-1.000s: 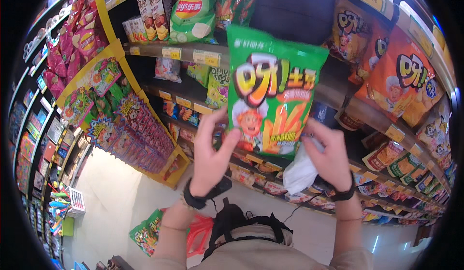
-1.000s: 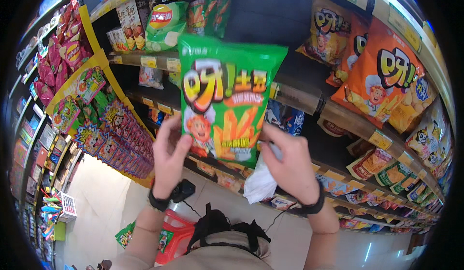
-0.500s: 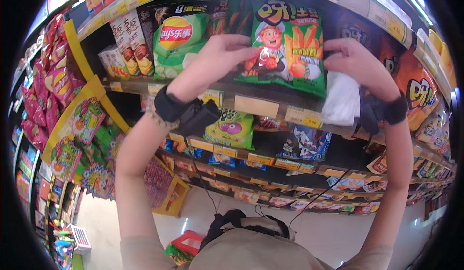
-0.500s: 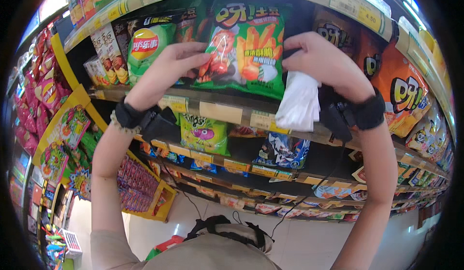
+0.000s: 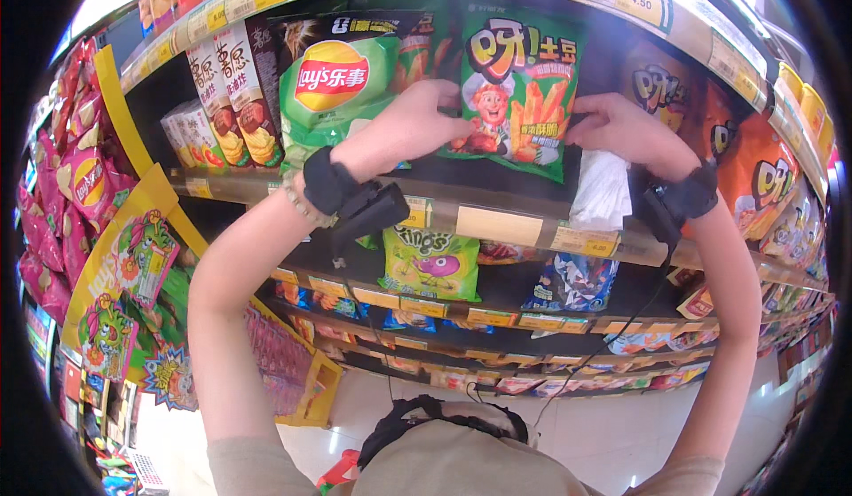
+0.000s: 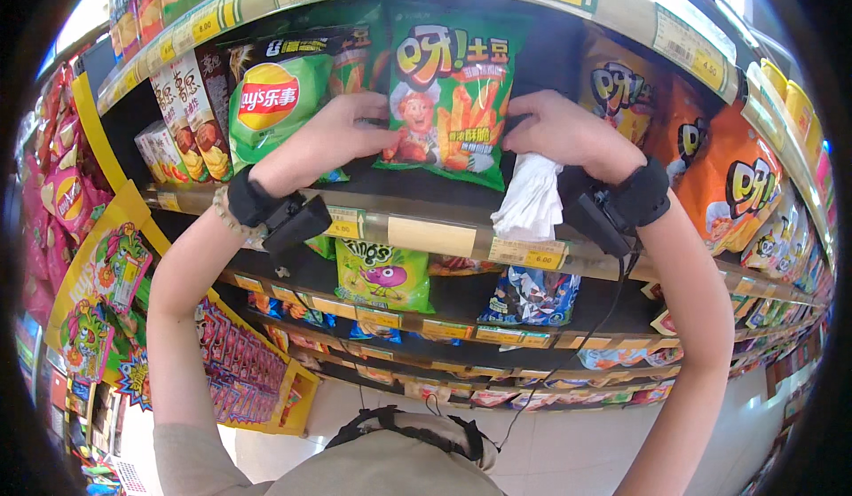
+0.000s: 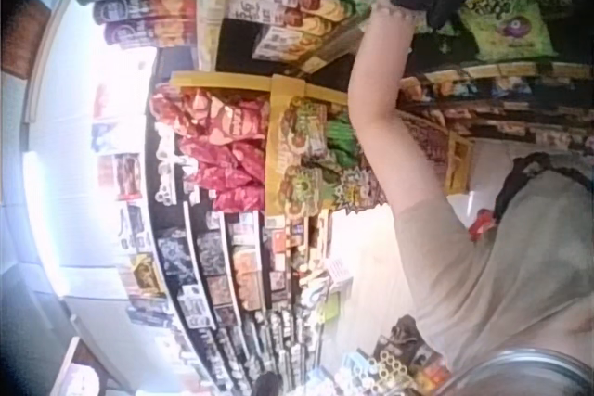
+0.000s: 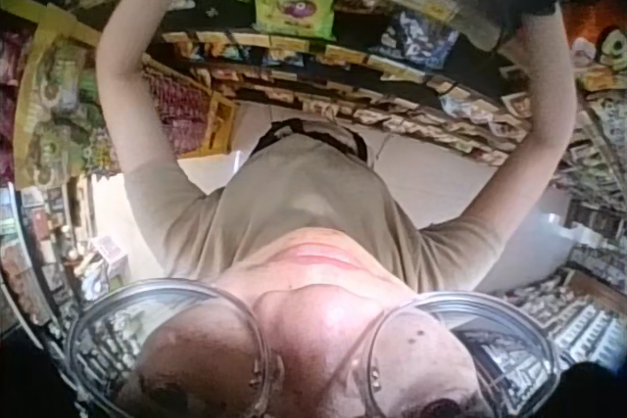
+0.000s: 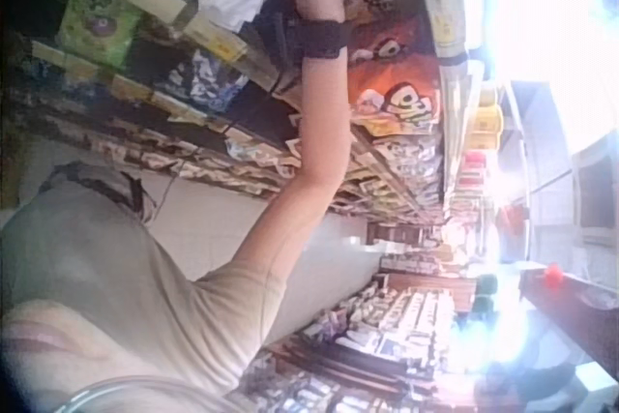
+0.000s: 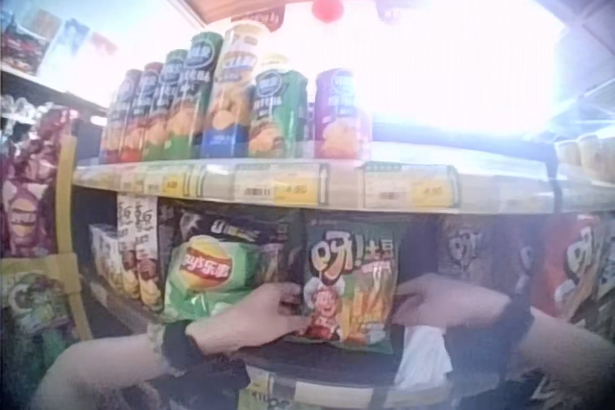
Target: The recorder uses a white cloth to wipe down store shelves and organizes bags of snacks.
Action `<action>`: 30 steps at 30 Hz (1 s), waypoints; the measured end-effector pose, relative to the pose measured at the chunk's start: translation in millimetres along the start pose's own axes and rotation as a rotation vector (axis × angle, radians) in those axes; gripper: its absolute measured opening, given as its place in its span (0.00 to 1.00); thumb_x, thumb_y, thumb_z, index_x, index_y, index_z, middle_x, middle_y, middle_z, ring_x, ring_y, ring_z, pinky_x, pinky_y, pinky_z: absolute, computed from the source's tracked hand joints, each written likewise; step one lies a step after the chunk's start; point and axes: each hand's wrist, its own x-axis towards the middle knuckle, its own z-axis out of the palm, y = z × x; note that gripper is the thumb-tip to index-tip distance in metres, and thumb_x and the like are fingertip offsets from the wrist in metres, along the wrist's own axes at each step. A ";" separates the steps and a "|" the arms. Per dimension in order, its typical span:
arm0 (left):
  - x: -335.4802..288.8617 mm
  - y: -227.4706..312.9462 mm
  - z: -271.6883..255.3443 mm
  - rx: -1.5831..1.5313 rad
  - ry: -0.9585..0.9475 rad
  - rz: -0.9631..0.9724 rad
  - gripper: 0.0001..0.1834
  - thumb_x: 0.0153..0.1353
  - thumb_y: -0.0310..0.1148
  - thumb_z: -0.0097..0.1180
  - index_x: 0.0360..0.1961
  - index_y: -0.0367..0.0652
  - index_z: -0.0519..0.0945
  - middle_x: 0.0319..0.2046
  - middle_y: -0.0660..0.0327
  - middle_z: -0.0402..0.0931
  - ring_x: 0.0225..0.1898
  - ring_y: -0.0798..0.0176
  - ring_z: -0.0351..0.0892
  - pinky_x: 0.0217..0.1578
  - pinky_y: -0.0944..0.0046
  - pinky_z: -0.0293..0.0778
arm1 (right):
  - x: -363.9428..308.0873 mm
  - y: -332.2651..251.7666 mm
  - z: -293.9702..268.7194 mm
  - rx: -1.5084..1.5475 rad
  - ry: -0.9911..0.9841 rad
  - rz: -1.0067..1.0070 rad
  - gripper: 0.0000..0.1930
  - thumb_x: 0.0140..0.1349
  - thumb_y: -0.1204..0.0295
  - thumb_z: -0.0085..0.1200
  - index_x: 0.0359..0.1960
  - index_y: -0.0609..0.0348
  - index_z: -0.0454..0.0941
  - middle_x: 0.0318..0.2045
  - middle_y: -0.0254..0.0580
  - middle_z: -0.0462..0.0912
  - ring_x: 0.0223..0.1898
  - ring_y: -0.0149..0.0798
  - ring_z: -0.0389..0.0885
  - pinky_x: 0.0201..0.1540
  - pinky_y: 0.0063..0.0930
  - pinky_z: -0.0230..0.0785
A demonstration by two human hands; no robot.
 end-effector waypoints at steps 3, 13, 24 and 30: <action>-20.5 9.7 3.5 -0.040 0.008 -0.101 0.21 0.53 0.31 0.56 0.47 0.31 0.69 0.39 0.59 0.74 0.38 0.71 0.73 0.38 0.72 0.68 | 0.9 4.9 18.9 0.143 0.039 -0.042 0.19 0.50 0.76 0.51 0.47 0.65 0.72 0.27 0.40 0.79 0.28 0.27 0.75 0.30 0.20 0.66; -55.9 13.8 5.6 -0.235 0.051 0.045 0.30 0.56 0.31 0.53 0.58 0.34 0.56 0.49 0.56 0.70 0.49 0.66 0.70 0.50 0.68 0.65 | 10.3 -22.8 33.1 0.062 0.038 -0.077 0.18 0.51 0.78 0.49 0.47 0.68 0.70 0.34 0.40 0.79 0.33 0.24 0.74 0.37 0.15 0.66; -41.2 21.3 17.3 0.174 0.144 -0.001 0.36 0.54 0.38 0.54 0.61 0.37 0.54 0.45 0.55 0.73 0.47 0.67 0.73 0.48 0.69 0.66 | 24.2 5.8 20.2 -0.003 -0.011 -0.038 0.21 0.52 0.76 0.50 0.50 0.68 0.69 0.36 0.43 0.79 0.35 0.27 0.75 0.39 0.18 0.67; -90.7 38.1 40.8 0.267 0.393 0.005 0.41 0.54 0.38 0.56 0.62 0.34 0.48 0.60 0.48 0.53 0.60 0.52 0.57 0.56 0.59 0.59 | -26.3 9.3 -5.4 -0.097 0.240 -0.218 0.23 0.52 0.75 0.50 0.52 0.66 0.67 0.35 0.45 0.80 0.36 0.32 0.77 0.38 0.20 0.68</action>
